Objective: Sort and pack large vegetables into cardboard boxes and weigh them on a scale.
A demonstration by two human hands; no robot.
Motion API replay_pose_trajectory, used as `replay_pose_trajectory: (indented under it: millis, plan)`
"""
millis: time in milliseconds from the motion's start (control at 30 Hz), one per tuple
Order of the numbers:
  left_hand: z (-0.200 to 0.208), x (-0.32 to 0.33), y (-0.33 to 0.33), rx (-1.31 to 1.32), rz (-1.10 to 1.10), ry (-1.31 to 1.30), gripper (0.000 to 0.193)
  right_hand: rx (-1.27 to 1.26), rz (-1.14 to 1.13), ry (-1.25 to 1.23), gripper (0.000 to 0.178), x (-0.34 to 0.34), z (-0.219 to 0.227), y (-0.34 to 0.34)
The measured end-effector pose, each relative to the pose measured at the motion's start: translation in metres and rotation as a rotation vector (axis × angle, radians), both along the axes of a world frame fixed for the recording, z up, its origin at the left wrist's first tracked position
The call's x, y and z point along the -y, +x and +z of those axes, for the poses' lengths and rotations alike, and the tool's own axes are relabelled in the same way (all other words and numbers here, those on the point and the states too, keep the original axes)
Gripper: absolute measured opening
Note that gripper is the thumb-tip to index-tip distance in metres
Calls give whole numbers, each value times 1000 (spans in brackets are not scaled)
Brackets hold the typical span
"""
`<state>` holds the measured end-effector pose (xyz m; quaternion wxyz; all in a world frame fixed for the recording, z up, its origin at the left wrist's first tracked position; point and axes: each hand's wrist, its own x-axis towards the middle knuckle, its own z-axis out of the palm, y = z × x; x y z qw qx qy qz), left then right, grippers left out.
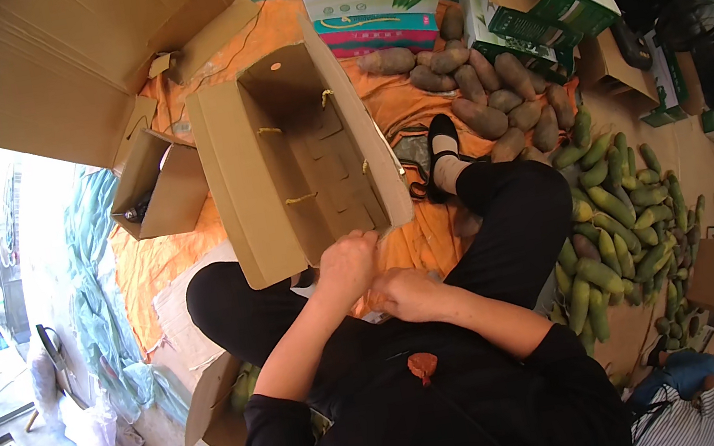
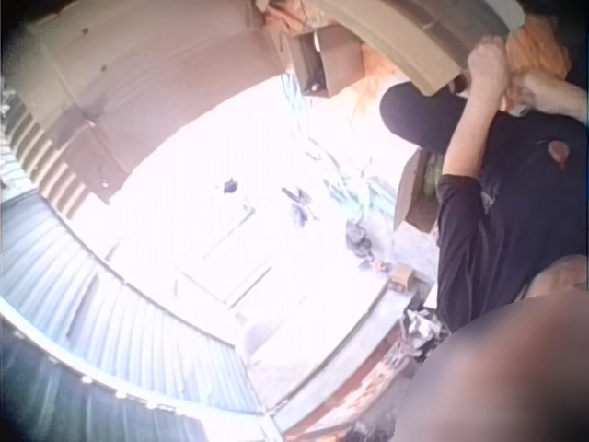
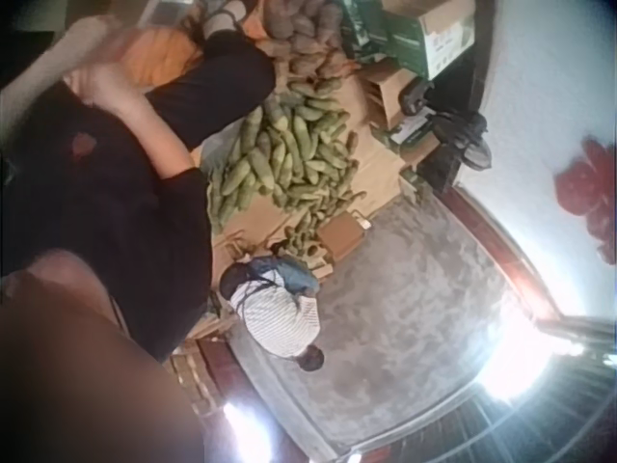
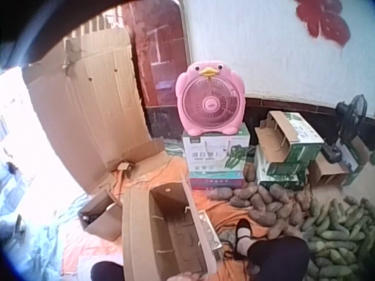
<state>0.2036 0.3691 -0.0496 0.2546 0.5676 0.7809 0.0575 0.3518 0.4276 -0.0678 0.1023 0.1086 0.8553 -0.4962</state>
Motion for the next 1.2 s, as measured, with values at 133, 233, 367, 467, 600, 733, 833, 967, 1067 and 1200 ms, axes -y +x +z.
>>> replay_pose_trajectory:
  millis: [133, 233, 367, 467, 600, 733, 833, 967, 1067, 1200]
  plan:
    - [45, 10, -25, 9, 27, 261, 28, 7, -216, 70, 37, -16, 7, 3]
    - [71, 13, -88, -363, 71, 459, 32, 108, -387, -47, 43, -30, -1, 3]
    - [66, 23, -150, -349, 557, 459, 54, 121, -533, -331, 50, -31, -14, -11]
    - [53, 35, -161, 52, 755, 376, 64, 114, -626, -402, 55, -27, -7, -21]
    - [78, 21, -127, 307, 762, 450, 63, 156, -702, -543, 52, -50, -2, -23]
    - [78, 34, -94, 561, 740, 400, 53, -13, -807, -363, 59, -82, 2, -34]
    - [67, 43, -76, 622, 728, 362, 43, -199, -884, -305, 62, -98, 6, -39]
    - [68, 44, -49, 812, 621, 382, 48, -375, -875, -28, 60, -99, -1, -53]
    - [65, 35, -39, 746, 492, 360, 62, -392, -915, -122, 50, -111, 2, -50]
    - [73, 21, -25, 665, 289, 311, 70, -476, -1013, -474, 43, -126, 18, -42]
